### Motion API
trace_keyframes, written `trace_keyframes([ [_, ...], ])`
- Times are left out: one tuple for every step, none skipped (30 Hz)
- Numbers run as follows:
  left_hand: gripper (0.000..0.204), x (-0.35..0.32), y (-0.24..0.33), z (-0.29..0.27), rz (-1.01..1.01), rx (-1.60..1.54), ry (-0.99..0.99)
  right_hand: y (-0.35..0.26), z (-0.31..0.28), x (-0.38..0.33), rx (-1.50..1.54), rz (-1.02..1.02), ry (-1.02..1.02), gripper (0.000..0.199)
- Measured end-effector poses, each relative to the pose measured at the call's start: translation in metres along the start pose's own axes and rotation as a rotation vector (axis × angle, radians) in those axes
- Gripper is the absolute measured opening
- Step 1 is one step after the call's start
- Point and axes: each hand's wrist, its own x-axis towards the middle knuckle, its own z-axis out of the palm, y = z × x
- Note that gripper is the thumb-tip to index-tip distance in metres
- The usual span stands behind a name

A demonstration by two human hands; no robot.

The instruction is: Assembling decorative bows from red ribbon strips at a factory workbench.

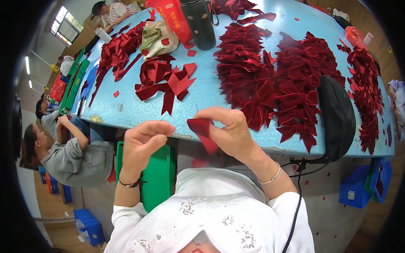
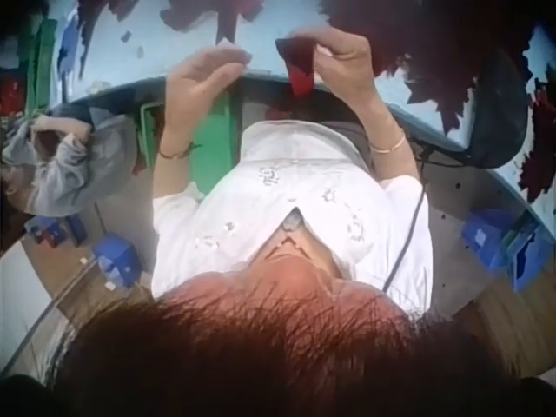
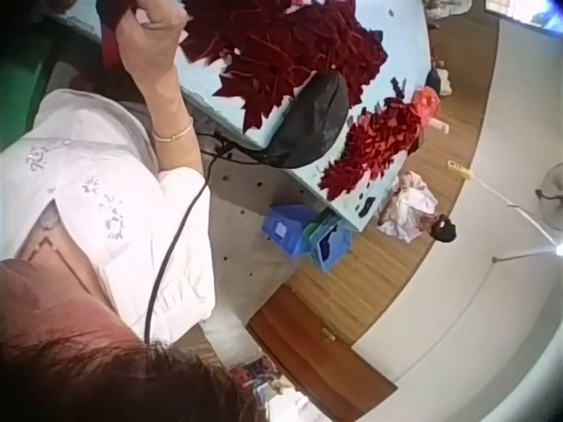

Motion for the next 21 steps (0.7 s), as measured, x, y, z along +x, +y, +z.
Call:
trace_keyframes([
  [0.023,0.002,-0.004,0.003,-0.12,-0.172,0.073,-0.001,0.001,0.003,-0.002,0.002,-0.004,0.013],
  [0.023,0.006,-0.006,0.007,-0.119,-0.176,0.074,-0.002,0.001,0.006,-0.069,-0.065,-0.025,0.015],
  [0.022,0.009,-0.008,0.012,-0.103,-0.222,0.032,-0.002,0.001,0.008,-0.134,-0.128,-0.049,0.017],
  [0.021,0.013,-0.009,0.018,-0.086,-0.268,-0.009,-0.003,0.001,0.011,-0.199,-0.192,-0.074,0.019],
  [0.02,0.015,-0.011,0.022,-0.068,-0.313,-0.048,-0.003,0.001,0.012,-0.201,-0.189,-0.081,0.019],
  [0.02,0.017,-0.012,0.024,-0.067,-0.319,-0.041,-0.003,0.002,0.014,-0.282,-0.245,-0.062,0.021],
  [0.019,0.019,-0.012,0.024,-0.124,-0.328,-0.051,-0.002,0.002,0.017,-0.36,-0.303,-0.044,0.023],
  [0.018,0.015,-0.01,0.023,-0.181,-0.335,-0.047,-0.004,0.006,0.019,-0.426,-0.366,-0.036,0.025],
  [0.018,0.011,-0.009,0.021,-0.236,-0.342,-0.026,-0.005,0.009,0.018,-0.476,-0.381,-0.049,0.027],
  [0.016,0.01,-0.009,0.017,-0.277,-0.257,-0.039,-0.003,0.015,0.019,-0.505,-0.412,-0.073,0.029],
  [0.017,0.009,-0.012,0.016,-0.325,-0.176,-0.041,0.0,0.015,0.015,-0.574,-0.413,-0.061,0.028],
  [0.02,0.009,-0.017,0.018,-0.264,-0.213,-0.054,0.007,0.015,0.012,-0.621,-0.434,-0.06,0.028],
  [0.025,0.008,-0.025,0.02,-0.205,-0.242,-0.048,0.007,0.017,0.008,-0.61,-0.364,-0.077,0.027],
  [0.025,0.008,-0.036,0.024,-0.088,-0.237,0.002,0.014,0.016,0.004,-0.589,-0.338,-0.099,0.023],
  [0.026,0.006,-0.044,0.028,0.023,-0.226,0.038,0.01,0.015,-0.001,-0.606,-0.263,-0.138,0.02],
  [0.023,0.004,-0.048,0.028,0.01,-0.232,0.047,0.017,0.014,-0.005,-0.61,-0.267,-0.196,0.019],
  [0.021,0.001,-0.05,0.028,-0.004,-0.249,0.029,0.023,0.013,-0.01,-0.635,-0.264,-0.237,0.019],
  [0.021,-0.005,-0.054,0.029,-0.002,-0.247,0.102,0.029,0.017,-0.016,-0.597,-0.287,-0.297,0.019],
  [0.022,-0.011,-0.058,0.029,-0.017,-0.211,0.144,0.036,0.022,-0.021,-0.548,-0.209,-0.314,0.02],
  [0.023,-0.019,-0.061,0.03,-0.031,-0.182,0.173,0.04,0.026,-0.023,-0.514,-0.125,-0.327,0.022],
  [0.023,-0.026,-0.063,0.03,-0.037,-0.188,0.226,0.043,0.031,-0.02,-0.493,-0.132,-0.376,0.022],
])
